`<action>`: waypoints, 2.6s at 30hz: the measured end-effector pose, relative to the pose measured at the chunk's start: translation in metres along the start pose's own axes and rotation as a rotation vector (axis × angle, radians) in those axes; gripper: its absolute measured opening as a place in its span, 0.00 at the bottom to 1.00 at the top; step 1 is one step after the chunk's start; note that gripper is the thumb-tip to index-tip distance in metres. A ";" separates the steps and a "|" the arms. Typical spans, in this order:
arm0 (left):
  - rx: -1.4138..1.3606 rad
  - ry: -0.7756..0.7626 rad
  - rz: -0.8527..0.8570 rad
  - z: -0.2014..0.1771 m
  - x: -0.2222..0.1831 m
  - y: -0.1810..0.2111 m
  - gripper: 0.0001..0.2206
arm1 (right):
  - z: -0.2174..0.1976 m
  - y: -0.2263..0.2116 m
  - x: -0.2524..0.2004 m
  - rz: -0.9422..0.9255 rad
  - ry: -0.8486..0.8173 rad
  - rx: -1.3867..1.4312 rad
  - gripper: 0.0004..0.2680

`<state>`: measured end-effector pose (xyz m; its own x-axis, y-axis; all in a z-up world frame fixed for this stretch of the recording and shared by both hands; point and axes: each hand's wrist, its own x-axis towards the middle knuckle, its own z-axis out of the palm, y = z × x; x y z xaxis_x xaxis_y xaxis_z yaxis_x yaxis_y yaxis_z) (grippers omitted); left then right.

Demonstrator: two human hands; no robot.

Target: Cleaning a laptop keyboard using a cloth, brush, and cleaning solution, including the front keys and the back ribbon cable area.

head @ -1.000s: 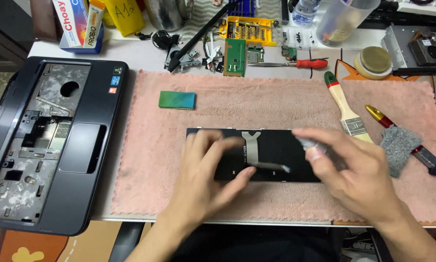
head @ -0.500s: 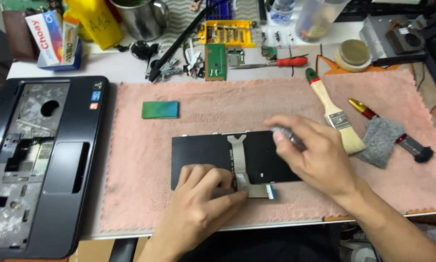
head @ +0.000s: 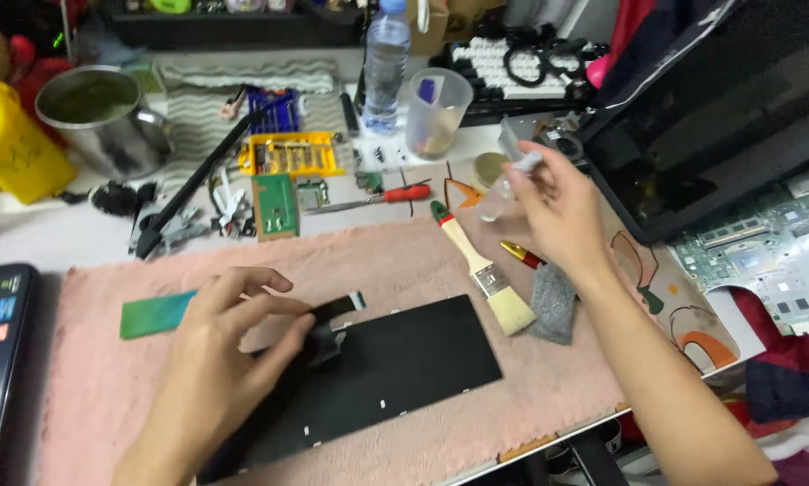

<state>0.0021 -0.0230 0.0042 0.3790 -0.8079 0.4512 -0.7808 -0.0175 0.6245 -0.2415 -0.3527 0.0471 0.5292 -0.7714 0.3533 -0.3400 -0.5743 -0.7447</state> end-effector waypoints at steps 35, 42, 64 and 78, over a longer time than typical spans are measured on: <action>-0.035 -0.180 -0.491 0.016 0.048 -0.045 0.05 | -0.117 0.021 -0.090 0.309 -0.164 -0.443 0.08; -0.062 -0.197 -0.446 0.017 0.046 -0.049 0.05 | -0.017 -0.023 -0.082 0.356 -0.481 -0.231 0.08; -0.034 -0.197 -0.205 0.019 0.039 -0.060 0.03 | 0.013 -0.008 -0.085 -0.013 -0.412 -0.221 0.08; -0.054 -0.203 -0.175 0.017 0.039 -0.059 0.01 | 0.001 0.009 -0.097 -0.006 -0.525 -0.217 0.07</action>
<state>0.0547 -0.0636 -0.0261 0.3940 -0.8970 0.2001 -0.6827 -0.1399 0.7172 -0.2954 -0.2825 0.0054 0.8283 -0.5602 -0.0128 -0.4582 -0.6640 -0.5909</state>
